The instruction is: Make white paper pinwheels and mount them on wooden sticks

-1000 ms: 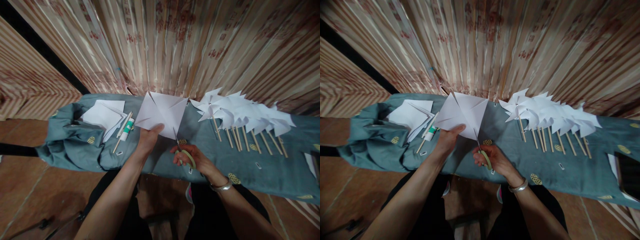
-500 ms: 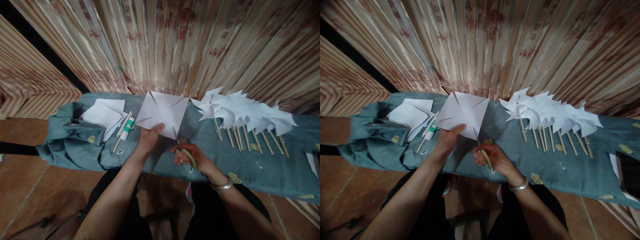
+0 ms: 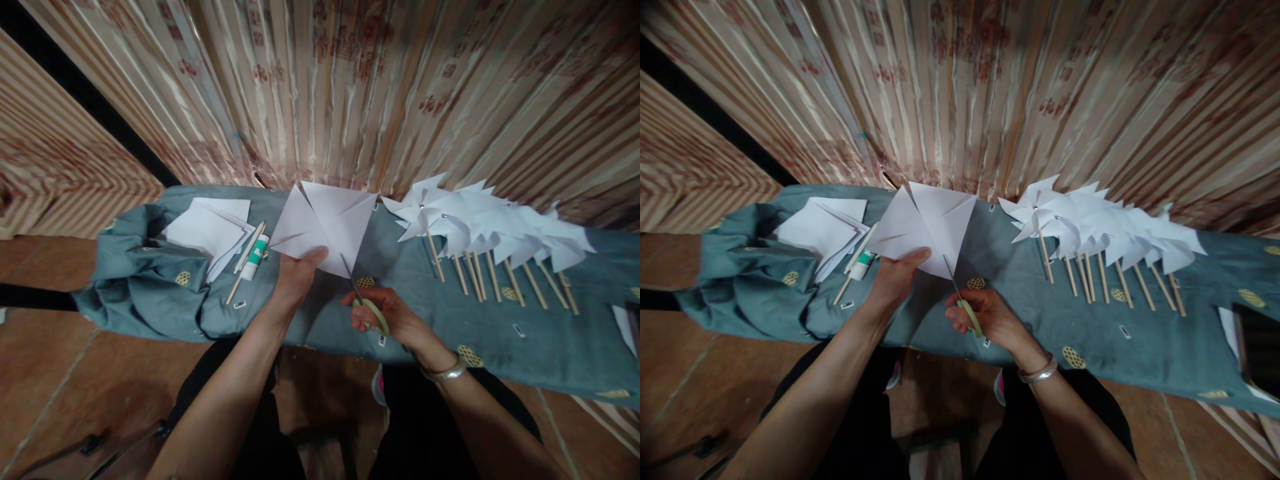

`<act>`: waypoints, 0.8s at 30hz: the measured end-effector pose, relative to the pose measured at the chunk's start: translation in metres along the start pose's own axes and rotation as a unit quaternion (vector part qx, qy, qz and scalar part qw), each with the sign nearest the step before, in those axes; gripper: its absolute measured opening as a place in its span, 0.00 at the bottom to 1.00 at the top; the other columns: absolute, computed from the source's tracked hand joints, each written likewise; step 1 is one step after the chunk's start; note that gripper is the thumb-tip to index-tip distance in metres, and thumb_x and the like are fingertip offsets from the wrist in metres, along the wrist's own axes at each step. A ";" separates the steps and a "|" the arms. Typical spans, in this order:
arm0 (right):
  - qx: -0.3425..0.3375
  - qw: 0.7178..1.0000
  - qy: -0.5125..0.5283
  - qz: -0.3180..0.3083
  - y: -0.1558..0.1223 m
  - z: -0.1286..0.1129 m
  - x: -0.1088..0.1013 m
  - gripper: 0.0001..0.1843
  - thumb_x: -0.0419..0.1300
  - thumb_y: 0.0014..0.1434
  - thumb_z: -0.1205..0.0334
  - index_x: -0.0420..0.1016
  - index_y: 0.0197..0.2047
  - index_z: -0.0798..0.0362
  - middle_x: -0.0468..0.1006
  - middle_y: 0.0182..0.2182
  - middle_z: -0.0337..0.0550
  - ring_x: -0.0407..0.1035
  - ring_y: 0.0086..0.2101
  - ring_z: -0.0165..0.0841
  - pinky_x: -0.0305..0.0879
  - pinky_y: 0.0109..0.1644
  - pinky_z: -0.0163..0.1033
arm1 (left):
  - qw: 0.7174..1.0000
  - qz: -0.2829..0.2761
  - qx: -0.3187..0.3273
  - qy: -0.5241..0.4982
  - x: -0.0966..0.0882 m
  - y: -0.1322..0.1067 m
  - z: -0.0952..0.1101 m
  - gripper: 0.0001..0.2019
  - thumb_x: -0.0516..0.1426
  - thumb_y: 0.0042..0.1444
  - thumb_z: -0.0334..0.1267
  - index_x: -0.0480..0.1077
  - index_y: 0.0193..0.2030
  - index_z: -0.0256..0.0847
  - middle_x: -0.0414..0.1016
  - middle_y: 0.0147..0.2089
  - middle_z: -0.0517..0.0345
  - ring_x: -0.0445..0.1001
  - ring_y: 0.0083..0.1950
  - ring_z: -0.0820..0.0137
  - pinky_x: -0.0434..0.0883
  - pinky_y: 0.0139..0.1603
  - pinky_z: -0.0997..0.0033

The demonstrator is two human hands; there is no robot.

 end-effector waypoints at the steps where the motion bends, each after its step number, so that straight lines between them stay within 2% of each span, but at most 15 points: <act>1: 0.005 1.000 0.001 0.001 0.000 0.000 0.000 0.31 0.73 0.37 0.38 0.76 0.34 0.55 0.75 0.18 0.36 0.66 0.18 0.26 0.62 0.23 0.32 | 1.000 0.000 -0.002 -0.002 0.000 0.000 0.000 0.22 0.66 0.38 0.38 0.76 0.44 0.41 0.81 0.41 0.52 0.78 0.48 0.57 0.72 0.54 0.57; 6: 0.024 0.999 0.015 0.015 0.001 0.004 -0.002 0.32 0.74 0.34 0.40 0.77 0.34 0.56 0.75 0.17 0.35 0.66 0.18 0.25 0.62 0.23 0.32 | 1.000 0.008 0.009 0.001 -0.002 0.001 0.002 0.21 0.66 0.38 0.37 0.76 0.44 0.41 0.81 0.43 0.52 0.78 0.49 0.58 0.71 0.55 0.58; 12: 0.022 1.000 0.015 0.014 0.003 0.008 -0.003 0.31 0.74 0.35 0.40 0.78 0.34 0.57 0.74 0.17 0.35 0.65 0.17 0.25 0.60 0.22 0.32 | 0.999 0.005 0.031 -0.005 -0.002 0.001 0.009 0.21 0.66 0.39 0.35 0.75 0.44 0.40 0.81 0.43 0.52 0.78 0.49 0.59 0.70 0.56 0.59; 18: -0.004 1.000 0.014 0.009 0.001 0.001 -0.001 0.29 0.73 0.38 0.40 0.77 0.33 0.55 0.75 0.18 0.37 0.66 0.18 0.25 0.62 0.23 0.32 | 1.000 -0.010 -0.008 -0.008 0.003 -0.003 -0.002 0.22 0.66 0.38 0.37 0.75 0.45 0.41 0.81 0.43 0.52 0.78 0.46 0.59 0.72 0.52 0.59; 24: 0.000 1.000 0.009 0.009 0.001 0.001 -0.002 0.28 0.73 0.38 0.40 0.78 0.33 0.55 0.74 0.19 0.37 0.66 0.19 0.25 0.62 0.23 0.32 | 1.000 -0.009 -0.006 0.005 0.003 -0.005 -0.001 0.22 0.66 0.38 0.36 0.75 0.45 0.43 0.81 0.45 0.52 0.78 0.44 0.61 0.72 0.51 0.61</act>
Point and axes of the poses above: each hand's wrist, its own y-axis towards the middle knuckle, its own x-axis out of the palm, z = x × y, the point moved 10 cm from there along y, towards the middle knuckle
